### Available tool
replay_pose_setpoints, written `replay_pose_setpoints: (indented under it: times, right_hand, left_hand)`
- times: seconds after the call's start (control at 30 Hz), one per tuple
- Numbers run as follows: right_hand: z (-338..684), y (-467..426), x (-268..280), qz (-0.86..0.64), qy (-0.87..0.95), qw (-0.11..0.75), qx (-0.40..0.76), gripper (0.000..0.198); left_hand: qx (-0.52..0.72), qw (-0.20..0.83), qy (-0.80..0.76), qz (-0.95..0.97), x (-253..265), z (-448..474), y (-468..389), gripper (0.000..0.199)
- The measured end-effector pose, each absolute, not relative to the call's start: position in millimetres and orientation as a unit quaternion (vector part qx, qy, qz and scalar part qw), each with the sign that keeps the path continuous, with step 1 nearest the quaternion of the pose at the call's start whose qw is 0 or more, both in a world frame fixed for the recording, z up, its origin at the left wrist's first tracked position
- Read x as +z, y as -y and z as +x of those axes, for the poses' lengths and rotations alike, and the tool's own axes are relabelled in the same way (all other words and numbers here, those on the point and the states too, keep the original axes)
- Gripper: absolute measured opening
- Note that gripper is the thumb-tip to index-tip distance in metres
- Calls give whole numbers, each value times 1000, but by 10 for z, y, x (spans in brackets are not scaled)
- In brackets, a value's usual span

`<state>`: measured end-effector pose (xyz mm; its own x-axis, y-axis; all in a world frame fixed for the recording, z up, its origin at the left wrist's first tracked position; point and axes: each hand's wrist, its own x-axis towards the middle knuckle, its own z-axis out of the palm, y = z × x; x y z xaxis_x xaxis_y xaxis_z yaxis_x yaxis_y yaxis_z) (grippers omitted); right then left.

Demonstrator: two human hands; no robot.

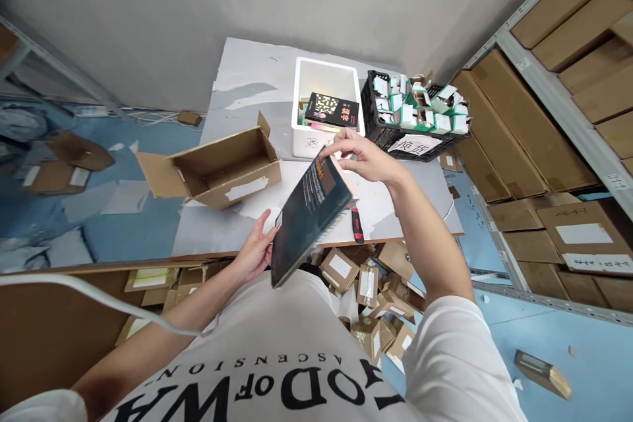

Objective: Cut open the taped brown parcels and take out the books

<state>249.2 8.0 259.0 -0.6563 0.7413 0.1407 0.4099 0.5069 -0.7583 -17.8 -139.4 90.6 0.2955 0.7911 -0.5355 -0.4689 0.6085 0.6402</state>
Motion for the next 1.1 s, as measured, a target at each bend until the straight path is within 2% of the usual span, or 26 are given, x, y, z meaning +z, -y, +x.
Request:
replay_pose_setpoints:
  times: [0.13, 0.2, 0.33, 0.4, 0.5, 0.63, 0.8, 1.1]
  right_hand:
    - [2440, -134, 2591, -339, 836, 234, 364, 27]
    - [2425, -162, 2565, -352, 818, 232, 392, 28]
    - [2384, -205, 2526, -403, 782, 258, 399, 27]
    - [2370, -234, 2494, -425, 772, 260, 395, 26]
    - [2372, -292, 2375, -448, 760, 245, 402, 32]
    - [2403, -361, 2109, -485, 716, 244, 440, 41]
    - [2446, -409, 1872, -514, 669, 245, 477, 37]
    - [2508, -439, 1795, -511, 603, 223, 571, 27]
  left_hand:
    - [333, 831, -398, 203, 859, -207, 1381, 53]
    - [272, 854, -376, 236, 848, -264, 1370, 41]
    - [220, 852, -382, 284, 877, -387, 1367, 37]
    - [276, 828, -396, 284, 882, -412, 1381, 35]
    - [370, 805, -384, 262, 839, -403, 1413, 42]
    - [371, 814, -371, 248, 756, -385, 1435, 42]
    - [366, 830, -346, 239, 751, -403, 1413, 41]
    - [363, 833, -348, 231, 725, -408, 1333, 33]
